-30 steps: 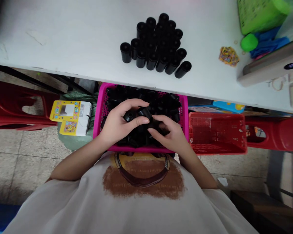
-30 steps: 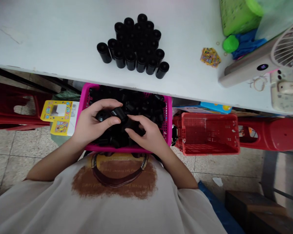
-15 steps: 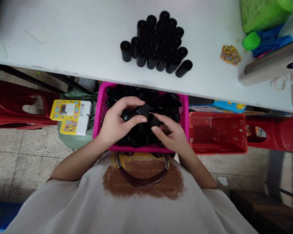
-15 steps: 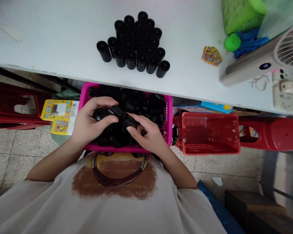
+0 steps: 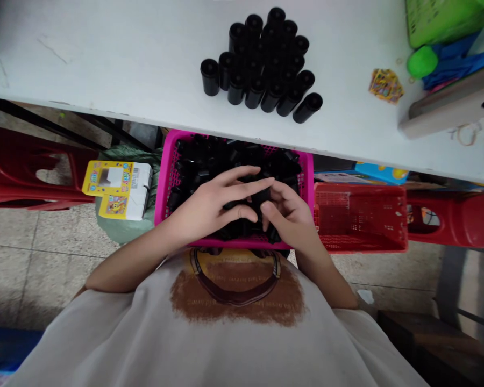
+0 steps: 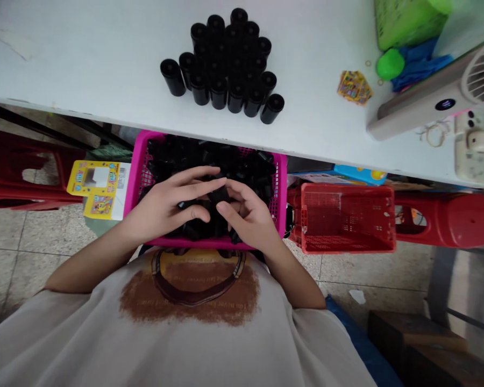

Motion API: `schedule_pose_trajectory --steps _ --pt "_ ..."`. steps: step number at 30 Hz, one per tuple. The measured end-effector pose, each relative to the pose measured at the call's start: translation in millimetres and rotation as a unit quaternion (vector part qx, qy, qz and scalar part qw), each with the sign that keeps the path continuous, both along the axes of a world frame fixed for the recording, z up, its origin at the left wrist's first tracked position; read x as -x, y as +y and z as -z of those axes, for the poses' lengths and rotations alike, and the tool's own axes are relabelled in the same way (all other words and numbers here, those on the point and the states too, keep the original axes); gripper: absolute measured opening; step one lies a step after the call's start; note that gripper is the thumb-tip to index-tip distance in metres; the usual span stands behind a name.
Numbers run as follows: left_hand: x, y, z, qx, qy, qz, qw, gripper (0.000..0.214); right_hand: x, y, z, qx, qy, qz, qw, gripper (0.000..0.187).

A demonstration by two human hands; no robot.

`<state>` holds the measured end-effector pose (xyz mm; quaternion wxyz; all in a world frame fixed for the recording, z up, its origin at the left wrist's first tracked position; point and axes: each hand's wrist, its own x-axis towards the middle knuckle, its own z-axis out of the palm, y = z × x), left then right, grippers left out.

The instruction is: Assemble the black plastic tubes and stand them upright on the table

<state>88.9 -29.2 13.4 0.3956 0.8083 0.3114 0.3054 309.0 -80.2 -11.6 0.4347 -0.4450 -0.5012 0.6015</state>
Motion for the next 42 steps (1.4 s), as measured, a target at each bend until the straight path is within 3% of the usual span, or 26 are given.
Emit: schedule_pose_trajectory --steps 3,6,11,14,17,20,21,23,26,28,31,33,36,38,42 --pt "-1.4 6.0 -9.1 -0.014 0.005 -0.029 0.999 0.035 1.0 5.3 4.8 0.000 0.000 0.011 1.000 0.046" --pt "-5.0 19.7 -17.6 -0.033 0.014 -0.038 0.999 0.027 0.1 11.6 8.3 -0.006 -0.015 0.068 0.998 0.048" --pt "-16.6 69.4 -13.1 -0.090 0.091 -0.087 0.988 0.028 -10.3 22.4 3.7 -0.030 -0.038 0.190 0.981 0.041" --pt "-27.3 97.7 -7.7 -0.082 0.157 -0.127 0.976 0.035 -19.2 24.7 -2.4 -0.020 -0.041 0.222 0.974 0.041" --pt "-36.1 102.1 -17.6 -0.078 0.250 -0.149 0.954 0.056 -29.2 22.9 -4.4 0.070 0.080 0.203 0.973 0.053" --pt "-39.9 81.3 -37.8 -0.128 0.333 -0.170 0.919 0.058 -40.9 18.2 -3.6 0.213 0.260 0.203 0.920 0.043" --pt "-40.8 71.3 -42.6 -0.148 0.352 -0.158 0.911 0.050 -44.4 16.4 -3.5 0.251 0.300 0.222 0.893 0.037" --pt "-44.3 50.5 -44.4 -0.155 0.371 -0.055 0.914 0.036 -49.6 13.3 -4.3 0.290 0.346 0.273 0.850 0.022" --pt "-55.7 22.5 -28.9 -0.086 0.409 0.151 0.896 0.022 -51.9 11.3 -6.8 0.287 0.361 0.313 0.830 0.011" --pt "-64.7 8.0 -15.6 -0.058 0.458 0.183 0.868 0.021 -51.3 11.6 -7.8 0.271 0.359 0.308 0.839 0.012" --pt "-70.4 -4.1 -7.1 -0.065 0.506 0.131 0.850 0.023 -50.0 12.2 -6.5 0.244 0.337 0.266 0.869 0.015" --pt "-65.9 -4.5 -9.3 -0.071 0.507 0.106 0.853 0.023 -49.3 11.2 -4.5 0.223 0.302 0.221 0.900 0.016" --pt "-52.1 0.9 -13.7 -0.071 0.464 0.090 0.879 0.022 -46.3 8.1 -1.4 0.183 0.244 0.172 0.937 0.013" --pt "-44.7 2.8 -12.3 -0.067 0.445 0.090 0.889 0.020 -42.2 6.0 1.0 0.169 0.223 0.160 0.947 0.024" --pt "-44.6 -2.9 -1.9 -0.027 0.478 0.090 0.873 0.025 -32.1 4.4 9.6 0.146 0.162 0.164 0.962 0.041"
